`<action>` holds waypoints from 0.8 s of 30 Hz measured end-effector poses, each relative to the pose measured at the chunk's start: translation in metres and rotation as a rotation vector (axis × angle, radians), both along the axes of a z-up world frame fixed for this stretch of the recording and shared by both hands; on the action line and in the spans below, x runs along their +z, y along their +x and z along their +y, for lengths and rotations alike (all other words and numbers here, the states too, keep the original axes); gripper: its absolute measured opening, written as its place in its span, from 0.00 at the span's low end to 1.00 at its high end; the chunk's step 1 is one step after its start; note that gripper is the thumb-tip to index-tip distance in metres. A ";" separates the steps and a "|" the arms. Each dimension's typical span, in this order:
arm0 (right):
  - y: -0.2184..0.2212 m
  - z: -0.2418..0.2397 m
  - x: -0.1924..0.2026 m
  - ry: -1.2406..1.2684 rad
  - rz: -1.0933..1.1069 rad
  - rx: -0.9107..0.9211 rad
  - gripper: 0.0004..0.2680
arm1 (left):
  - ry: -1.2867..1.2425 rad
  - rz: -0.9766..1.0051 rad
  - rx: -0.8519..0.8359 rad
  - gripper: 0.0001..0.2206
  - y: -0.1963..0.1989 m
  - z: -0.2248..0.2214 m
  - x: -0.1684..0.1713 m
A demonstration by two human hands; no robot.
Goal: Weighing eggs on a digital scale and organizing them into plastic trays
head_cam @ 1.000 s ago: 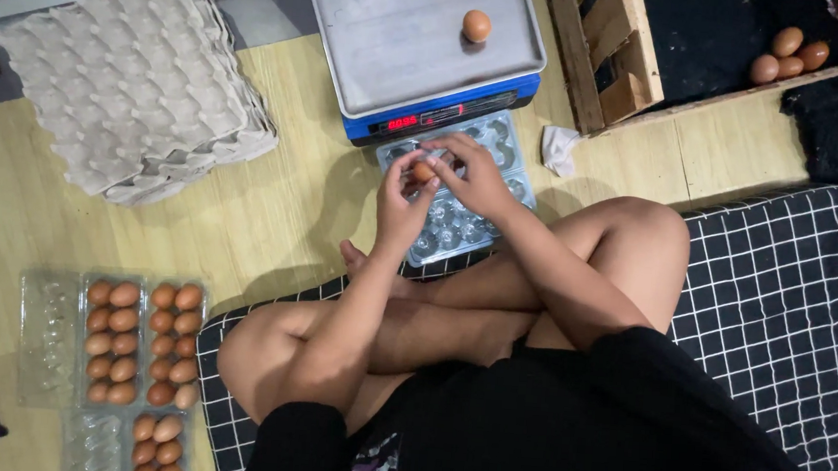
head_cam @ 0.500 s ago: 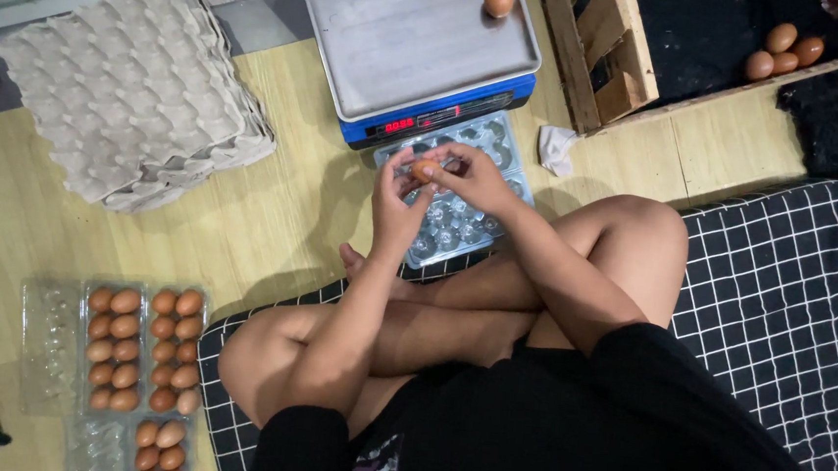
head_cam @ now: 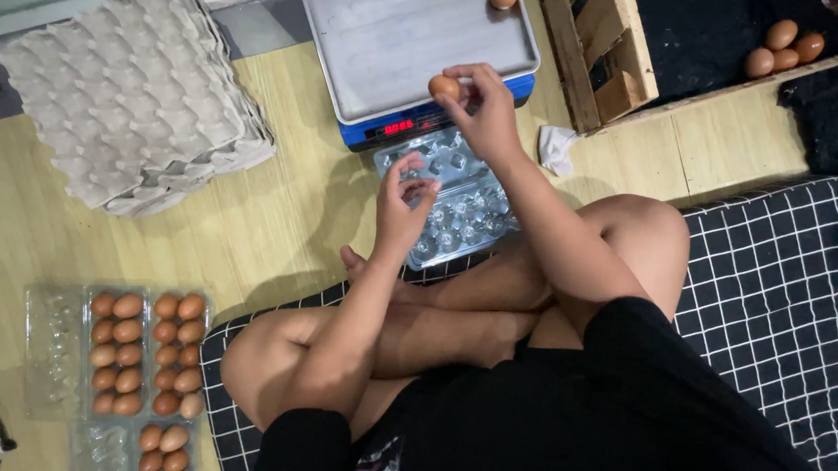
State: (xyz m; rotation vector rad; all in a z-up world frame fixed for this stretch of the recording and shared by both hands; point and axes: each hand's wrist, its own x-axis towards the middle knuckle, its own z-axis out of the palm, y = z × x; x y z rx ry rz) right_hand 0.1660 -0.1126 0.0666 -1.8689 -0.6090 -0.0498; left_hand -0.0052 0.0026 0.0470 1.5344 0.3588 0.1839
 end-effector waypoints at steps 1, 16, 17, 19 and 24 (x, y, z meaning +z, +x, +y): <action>0.001 0.002 0.005 0.001 0.001 0.001 0.09 | 0.001 0.001 0.001 0.22 0.000 0.000 0.002; 0.024 0.016 -0.008 -0.175 -0.238 0.050 0.12 | 0.023 -0.006 -0.029 0.21 0.000 0.000 0.001; 0.025 0.016 -0.010 -0.204 -0.230 0.043 0.12 | 0.028 -0.005 -0.030 0.21 0.000 0.000 0.001; 0.026 0.017 -0.011 -0.232 -0.221 0.036 0.12 | 0.033 -0.005 -0.030 0.20 0.000 0.000 0.003; 0.024 0.019 -0.008 -0.272 -0.192 0.009 0.11 | 0.057 0.014 -0.045 0.19 0.001 0.000 0.006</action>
